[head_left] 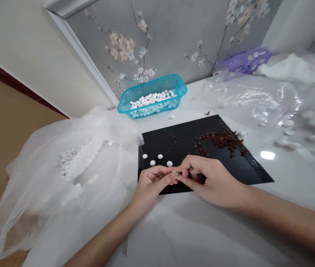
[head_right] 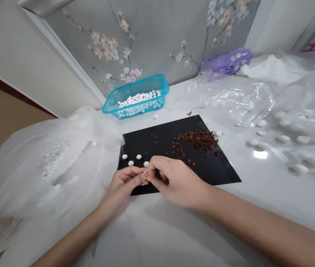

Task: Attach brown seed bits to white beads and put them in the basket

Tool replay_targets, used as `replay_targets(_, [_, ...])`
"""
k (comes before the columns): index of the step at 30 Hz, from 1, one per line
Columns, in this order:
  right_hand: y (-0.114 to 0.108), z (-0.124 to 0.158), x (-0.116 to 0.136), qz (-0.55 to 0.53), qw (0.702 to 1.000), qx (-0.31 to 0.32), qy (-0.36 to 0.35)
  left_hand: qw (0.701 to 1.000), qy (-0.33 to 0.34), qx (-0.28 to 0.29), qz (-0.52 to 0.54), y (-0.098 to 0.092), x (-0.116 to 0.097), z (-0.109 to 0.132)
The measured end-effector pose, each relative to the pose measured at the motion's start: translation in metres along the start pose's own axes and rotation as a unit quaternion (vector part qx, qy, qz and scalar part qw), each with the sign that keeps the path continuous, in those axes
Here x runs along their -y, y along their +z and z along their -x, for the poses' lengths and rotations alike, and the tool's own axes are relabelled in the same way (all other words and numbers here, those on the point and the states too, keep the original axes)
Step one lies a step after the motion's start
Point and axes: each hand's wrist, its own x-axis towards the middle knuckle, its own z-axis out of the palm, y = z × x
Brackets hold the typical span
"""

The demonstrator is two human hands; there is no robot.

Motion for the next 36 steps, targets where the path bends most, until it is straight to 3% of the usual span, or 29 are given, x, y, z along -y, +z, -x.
replay_targets(11, [0.0,0.002,-0.001,0.011,1.0,-0.007,-0.003,1.0,0.0,0.004,0.005,0.0,0.0,-0.001])
replay_targets(15, [-0.004,0.002,-0.002,0.116,0.988,-0.019,-0.104,1.0,-0.002,0.01,0.015,0.002,-0.001,-0.002])
replay_targets(17, [-0.009,0.0,-0.005,0.181,0.966,-0.05,-0.18,1.0,-0.006,0.003,0.022,0.002,-0.002,-0.003])
replay_targets(19, [-0.015,-0.003,-0.009,0.228,0.948,-0.09,-0.201,0.999,-0.018,-0.01,0.027,0.002,-0.004,-0.002])
replay_targets(23, [-0.026,-0.012,-0.022,0.336,0.925,-0.165,-0.062,0.999,-0.043,-0.014,0.028,0.001,-0.007,-0.001])
replay_targets(26, [-0.03,-0.016,-0.034,0.382,0.912,-0.147,0.026,0.999,-0.042,-0.009,0.027,0.0,-0.008,-0.001])
replay_targets(30, [-0.029,-0.016,-0.043,0.382,0.914,-0.123,0.058,0.999,-0.042,-0.02,0.021,-0.002,-0.009,-0.001])
replay_targets(36, [-0.029,-0.015,-0.045,0.372,0.918,-0.126,0.049,0.998,-0.034,-0.02,0.041,-0.003,-0.011,-0.002])
